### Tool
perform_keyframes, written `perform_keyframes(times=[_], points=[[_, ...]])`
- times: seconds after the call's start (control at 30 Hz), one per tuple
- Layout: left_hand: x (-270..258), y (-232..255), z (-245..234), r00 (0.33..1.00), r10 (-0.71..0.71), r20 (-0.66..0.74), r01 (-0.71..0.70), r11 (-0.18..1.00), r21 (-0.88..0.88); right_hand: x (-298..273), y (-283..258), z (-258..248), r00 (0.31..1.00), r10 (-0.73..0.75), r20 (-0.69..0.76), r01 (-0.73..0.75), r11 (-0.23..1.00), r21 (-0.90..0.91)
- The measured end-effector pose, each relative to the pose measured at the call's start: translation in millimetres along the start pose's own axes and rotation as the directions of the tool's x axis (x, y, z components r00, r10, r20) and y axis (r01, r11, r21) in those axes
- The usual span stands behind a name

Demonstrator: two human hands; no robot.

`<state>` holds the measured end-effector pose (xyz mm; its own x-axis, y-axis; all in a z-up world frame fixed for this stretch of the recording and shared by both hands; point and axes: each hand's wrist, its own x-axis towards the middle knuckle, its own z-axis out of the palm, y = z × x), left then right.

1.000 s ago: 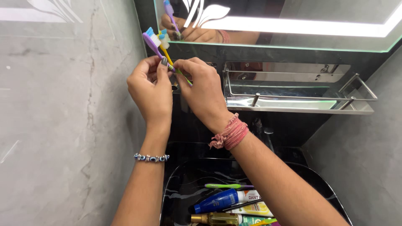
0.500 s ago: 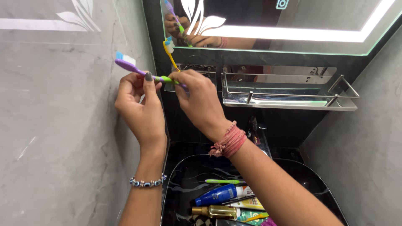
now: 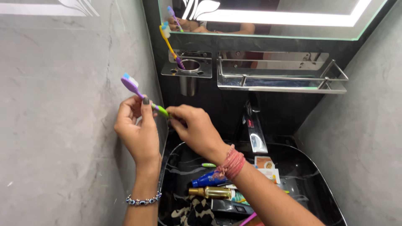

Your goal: The person removes combs, toothbrushes, and toothpaste from a wall-mounted holder above a bathroom sink and places them into the sink basin. They then use a patterned cloth to wipe the metal holder and a cylindrical cup, cleaning the surfaces before the clip ends.

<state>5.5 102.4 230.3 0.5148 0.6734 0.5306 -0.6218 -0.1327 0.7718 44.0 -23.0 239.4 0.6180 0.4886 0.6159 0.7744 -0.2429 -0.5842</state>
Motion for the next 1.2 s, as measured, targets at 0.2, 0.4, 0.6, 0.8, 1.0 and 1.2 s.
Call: perform_keyframes(times=[0.2, 0.4, 0.6, 0.8, 1.0, 1.2], points=[[-36.2, -16.0, -12.9, 0.992, -0.127, 0.017, 0.126, 0.99, 0.069, -46.3, 13.2, 8.4, 1.0, 0.027, 0.01, -0.028, 0.998, 0.059], [-77.2, -48.5, -19.1, 0.955, -0.295, 0.019, 0.293, 0.952, 0.09, -89.5, 38.9, 9.4, 0.974, 0.208, 0.089, -0.204, 0.978, -0.053], [-115.3, -92.5, -23.9, 0.903, -0.426, 0.057, 0.417, 0.901, 0.122, -137.4, 66.1, 3.7, 0.957, 0.275, 0.089, -0.271, 0.961, -0.055], [-151.1, -125.2, -23.1, 0.809, -0.574, 0.131, 0.577, 0.817, 0.015, -178.9, 86.4, -7.6, 0.919, 0.393, 0.043, -0.388, 0.918, -0.084], [-173.4, -137.0, -18.2, 0.665, -0.725, 0.177, 0.716, 0.687, 0.123, -210.7, 103.6, -20.8, 0.822, 0.567, 0.057, -0.563, 0.823, -0.076], [-190.0, -136.7, -17.8, 0.509, -0.826, 0.244, 0.776, 0.563, 0.286, -228.7, 118.0, -33.4, 0.797, 0.604, 0.025, -0.59, 0.786, -0.185]])
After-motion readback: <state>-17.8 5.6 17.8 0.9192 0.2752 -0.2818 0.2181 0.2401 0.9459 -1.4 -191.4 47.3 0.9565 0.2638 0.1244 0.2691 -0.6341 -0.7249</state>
